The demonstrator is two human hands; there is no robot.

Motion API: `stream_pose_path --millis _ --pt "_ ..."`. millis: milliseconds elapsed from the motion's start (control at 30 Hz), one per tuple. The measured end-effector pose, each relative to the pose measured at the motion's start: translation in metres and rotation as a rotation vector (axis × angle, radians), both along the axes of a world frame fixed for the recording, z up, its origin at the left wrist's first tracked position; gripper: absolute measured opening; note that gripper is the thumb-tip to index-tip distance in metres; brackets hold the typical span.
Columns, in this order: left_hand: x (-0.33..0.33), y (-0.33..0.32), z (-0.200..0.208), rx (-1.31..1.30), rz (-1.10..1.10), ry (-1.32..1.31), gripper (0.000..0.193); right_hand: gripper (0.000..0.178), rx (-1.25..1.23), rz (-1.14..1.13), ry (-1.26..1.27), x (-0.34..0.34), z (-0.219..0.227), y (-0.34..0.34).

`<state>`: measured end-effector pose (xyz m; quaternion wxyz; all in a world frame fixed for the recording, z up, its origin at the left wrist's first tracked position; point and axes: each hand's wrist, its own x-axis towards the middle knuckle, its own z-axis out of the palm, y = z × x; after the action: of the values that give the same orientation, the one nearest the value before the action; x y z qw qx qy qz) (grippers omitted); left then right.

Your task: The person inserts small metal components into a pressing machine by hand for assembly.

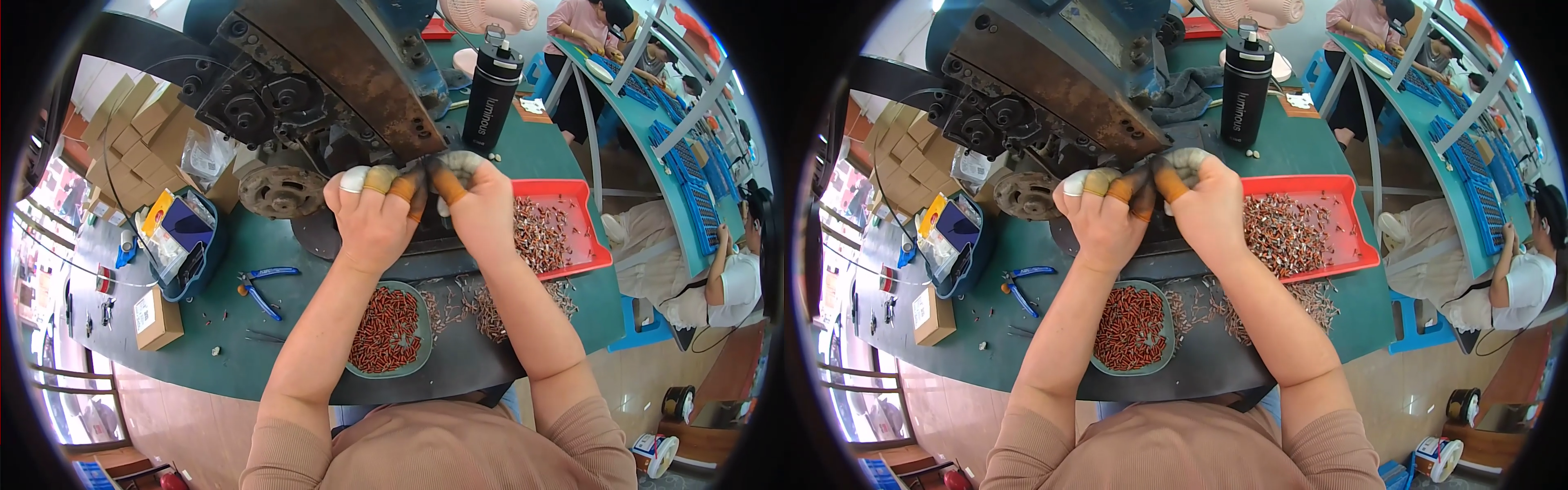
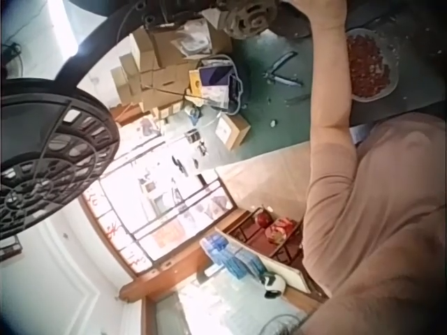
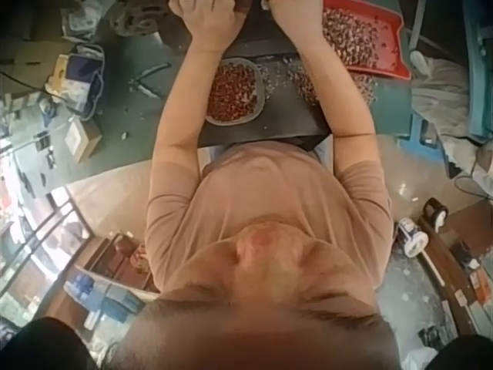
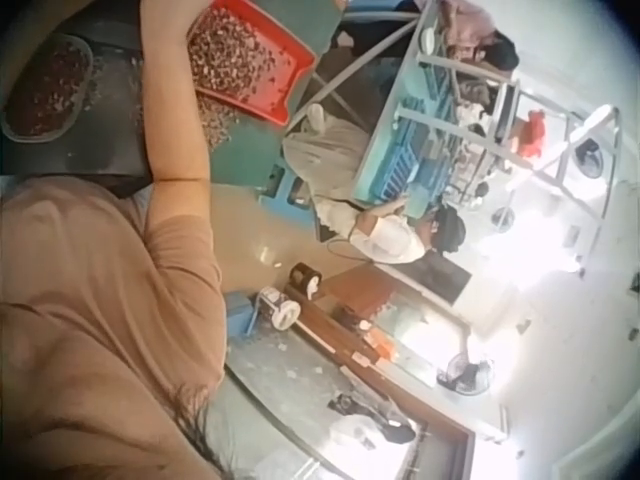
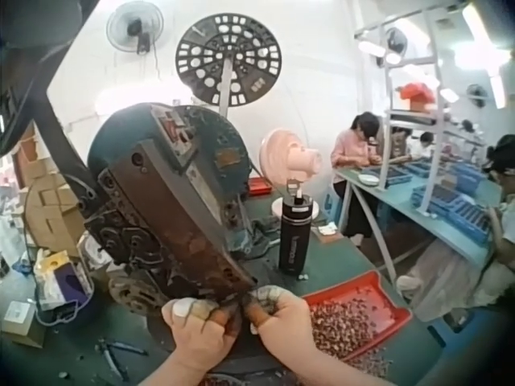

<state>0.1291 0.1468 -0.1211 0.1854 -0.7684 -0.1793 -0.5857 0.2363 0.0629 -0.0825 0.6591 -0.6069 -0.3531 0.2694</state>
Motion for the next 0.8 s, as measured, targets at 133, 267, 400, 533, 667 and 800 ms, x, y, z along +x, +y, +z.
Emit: stream_pose_path --millis 133,267,400,533,667,800 --pt "-0.008 -0.005 0.007 -0.039 -0.010 0.020 0.026 0.007 0.121 0.086 0.112 0.003 -0.009 0.000" --pt "-0.043 -0.049 0.015 -0.361 -0.068 0.167 0.026 0.008 0.097 0.076 0.053 0.017 -0.001 -0.047" --pt "-0.087 -0.084 -0.007 -0.736 -0.038 0.498 0.029 0.011 0.023 -0.102 -0.067 0.053 -0.026 -0.096" --pt "-0.090 -0.105 -0.022 -0.853 -0.082 0.606 0.031 0.012 -0.130 -0.107 -0.013 0.052 -0.047 -0.128" --pt "-0.086 -0.105 -0.030 -0.781 -0.077 0.600 0.027 0.011 -0.202 0.015 -0.035 0.030 -0.064 -0.137" --pt "-0.093 -0.105 -0.030 -0.797 -0.094 0.565 0.020 0.008 -0.233 0.117 -0.073 0.013 -0.072 -0.136"
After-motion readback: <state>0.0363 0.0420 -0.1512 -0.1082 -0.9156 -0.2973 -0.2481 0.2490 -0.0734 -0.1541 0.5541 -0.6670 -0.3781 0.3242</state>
